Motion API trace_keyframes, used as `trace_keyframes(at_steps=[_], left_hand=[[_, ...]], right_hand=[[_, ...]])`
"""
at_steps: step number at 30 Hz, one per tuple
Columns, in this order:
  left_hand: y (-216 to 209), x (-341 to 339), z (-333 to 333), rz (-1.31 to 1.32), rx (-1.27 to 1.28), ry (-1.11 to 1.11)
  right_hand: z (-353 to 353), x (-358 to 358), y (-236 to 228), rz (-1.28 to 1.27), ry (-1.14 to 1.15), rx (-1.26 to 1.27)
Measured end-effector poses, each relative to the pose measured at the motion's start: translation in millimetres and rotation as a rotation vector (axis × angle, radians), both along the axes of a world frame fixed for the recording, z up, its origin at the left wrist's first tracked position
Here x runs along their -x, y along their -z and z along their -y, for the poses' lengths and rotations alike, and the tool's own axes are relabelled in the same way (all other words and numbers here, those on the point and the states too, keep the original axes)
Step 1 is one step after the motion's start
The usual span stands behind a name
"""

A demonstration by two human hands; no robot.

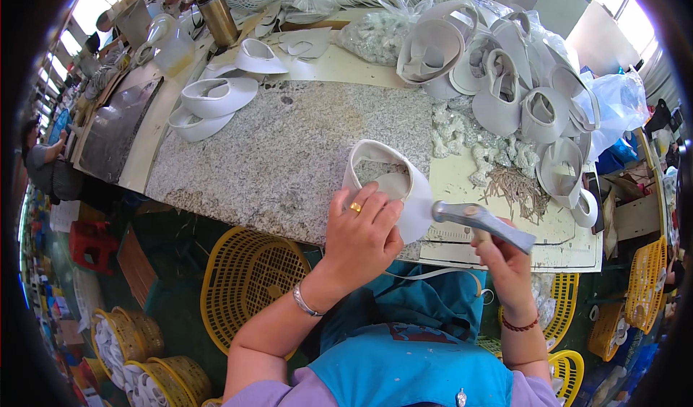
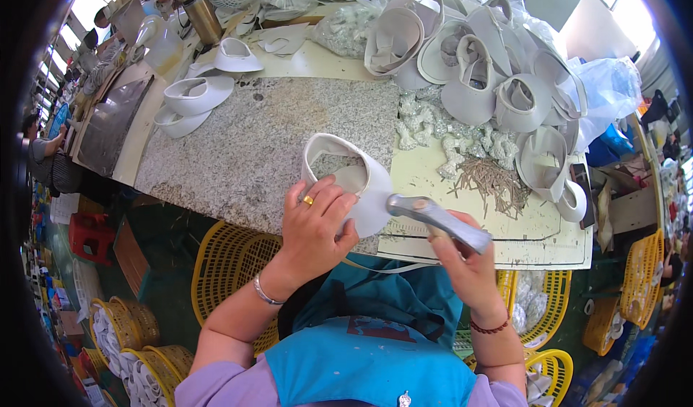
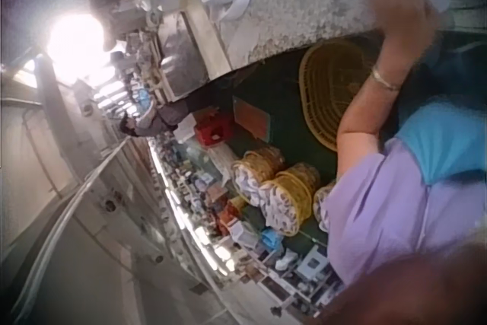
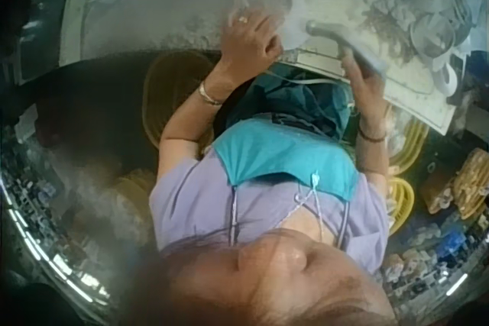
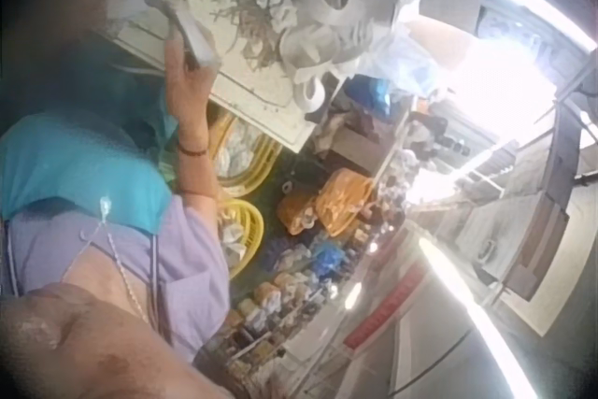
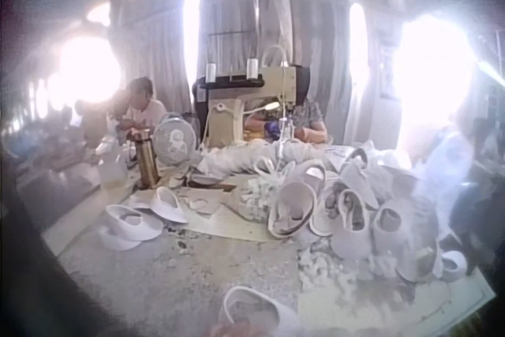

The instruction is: The person is assembling parts of a shoe, using a hammer and manual dexterity to shape and fit components.

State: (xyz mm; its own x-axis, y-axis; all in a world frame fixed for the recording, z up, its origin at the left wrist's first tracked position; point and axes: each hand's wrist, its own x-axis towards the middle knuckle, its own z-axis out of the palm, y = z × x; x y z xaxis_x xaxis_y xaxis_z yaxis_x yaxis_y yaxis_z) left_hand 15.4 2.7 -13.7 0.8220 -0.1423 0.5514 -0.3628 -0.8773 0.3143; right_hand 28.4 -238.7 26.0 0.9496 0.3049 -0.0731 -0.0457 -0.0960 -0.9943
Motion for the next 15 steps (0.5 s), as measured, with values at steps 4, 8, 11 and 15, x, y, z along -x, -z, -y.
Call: trace_keyframes(at_steps=[4, 8, 11, 15], left_hand=[[0, 1, 4, 0.006, -0.017, -0.011], [4, 3, 3, 0.029, -0.076, -0.003], [4, 3, 2, 0.072, -0.087, -0.013], [7, 2, 3, 0.096, -0.067, -0.005]], right_hand=[[-13, -5, 11, 0.159, -0.07, 0.139], [-19, -6, 3, 0.217, -0.063, 0.298], [-19, -10, 8, 0.381, -0.038, 0.485], [-22, -10, 8, 0.475, -0.011, 0.462]])
